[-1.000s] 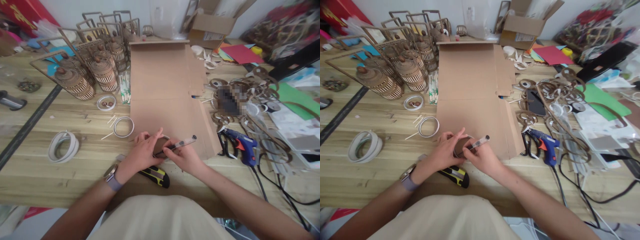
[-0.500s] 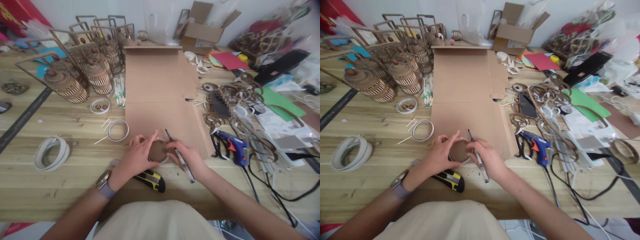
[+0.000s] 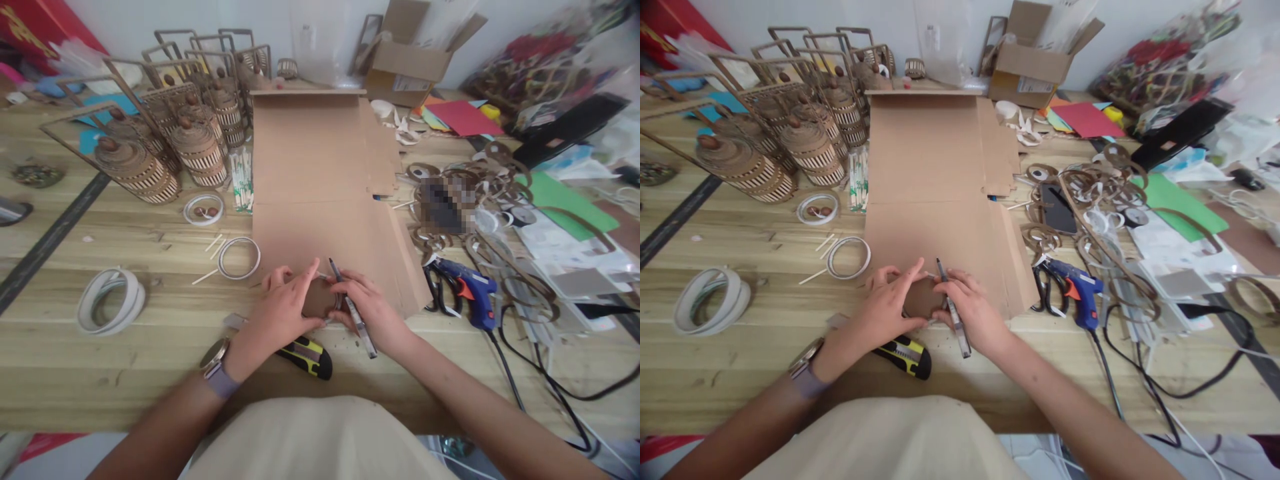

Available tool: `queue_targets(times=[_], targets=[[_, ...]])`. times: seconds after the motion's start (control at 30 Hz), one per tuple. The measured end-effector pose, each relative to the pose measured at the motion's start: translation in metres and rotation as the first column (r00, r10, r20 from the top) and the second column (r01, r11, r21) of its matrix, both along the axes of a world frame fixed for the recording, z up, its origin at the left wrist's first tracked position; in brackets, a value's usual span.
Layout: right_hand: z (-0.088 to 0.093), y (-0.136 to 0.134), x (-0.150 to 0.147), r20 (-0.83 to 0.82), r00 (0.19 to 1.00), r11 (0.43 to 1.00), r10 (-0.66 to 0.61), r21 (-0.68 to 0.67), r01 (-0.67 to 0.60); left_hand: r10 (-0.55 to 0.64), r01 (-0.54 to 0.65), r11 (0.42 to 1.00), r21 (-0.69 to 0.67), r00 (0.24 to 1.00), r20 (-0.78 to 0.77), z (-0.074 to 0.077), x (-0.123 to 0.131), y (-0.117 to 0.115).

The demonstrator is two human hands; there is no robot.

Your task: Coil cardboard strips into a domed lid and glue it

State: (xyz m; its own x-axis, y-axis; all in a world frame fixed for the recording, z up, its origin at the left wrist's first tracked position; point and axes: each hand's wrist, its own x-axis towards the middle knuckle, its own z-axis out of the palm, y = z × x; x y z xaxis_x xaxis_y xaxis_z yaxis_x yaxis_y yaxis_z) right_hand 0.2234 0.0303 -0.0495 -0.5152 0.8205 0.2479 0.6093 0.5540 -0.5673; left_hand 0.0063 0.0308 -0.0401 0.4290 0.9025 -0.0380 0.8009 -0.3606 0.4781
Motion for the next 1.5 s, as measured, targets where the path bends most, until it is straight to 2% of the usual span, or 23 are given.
queue_targets(times=[0.1, 0.2, 0.27, 0.43, 0.67, 0.8, 1.0, 1.1, 1.2, 1.33, 1.5], targets=[[0.009, -0.001, 0.002, -0.084, 0.996, 0.999, -0.036, -0.037, 0.033, 0.003, -0.003, 1.000, -0.023, 1.000, -0.014, 0.002, 0.001, 0.000], [0.022, -0.003, 0.001, -0.253, 0.946, 0.972, -0.201, -0.171, 0.161, 0.005, -0.006, 0.999, -0.051, 1.000, -0.010, 0.004, 0.001, 0.001], [0.028, -0.004, -0.003, -0.307, 0.908, 0.938, -0.286, -0.284, 0.199, 0.003, -0.003, 0.998, -0.060, 1.000, -0.007, 0.004, 0.001, 0.002], [0.029, -0.002, -0.019, -0.237, 0.913, 0.880, -0.332, -0.427, 0.209, 0.008, -0.010, 0.996, -0.084, 1.000, -0.029, 0.004, 0.001, 0.002], [0.027, 0.002, -0.036, -0.208, 0.946, 0.896, -0.247, -0.422, 0.141, 0.012, -0.014, 0.996, -0.089, 1.000, -0.022, 0.005, 0.001, 0.002], [0.034, 0.005, -0.035, -0.161, 0.971, 0.898, -0.178, -0.430, 0.093, 0.000, -0.003, 0.997, -0.078, 1.000, -0.029, 0.005, 0.001, 0.002], [0.050, 0.024, -0.020, 0.031, 0.997, 0.910, -0.072, -0.407, 0.078, -0.005, 0.002, 0.997, -0.075, 0.999, -0.036, 0.004, 0.000, 0.003], [0.057, 0.031, -0.017, 0.048, 0.995, 0.923, -0.084, -0.374, 0.096, 0.000, -0.005, 0.996, -0.090, 0.999, -0.050, 0.006, 0.001, 0.004], [0.057, 0.030, -0.022, 0.029, 0.995, 0.919, -0.091, -0.384, 0.095, 0.009, -0.015, 0.995, -0.104, 0.998, -0.060, 0.008, 0.002, 0.003], [0.051, 0.026, -0.032, 0.055, 0.998, 0.906, -0.017, -0.422, 0.038, 0.018, -0.021, 0.995, -0.096, 0.999, -0.041, 0.008, 0.001, 0.003], [0.056, 0.035, -0.030, 0.151, 0.985, 0.935, 0.085, -0.353, -0.027, 0.007, -0.010, 0.996, -0.092, 1.000, -0.029, 0.004, 0.000, 0.004]])
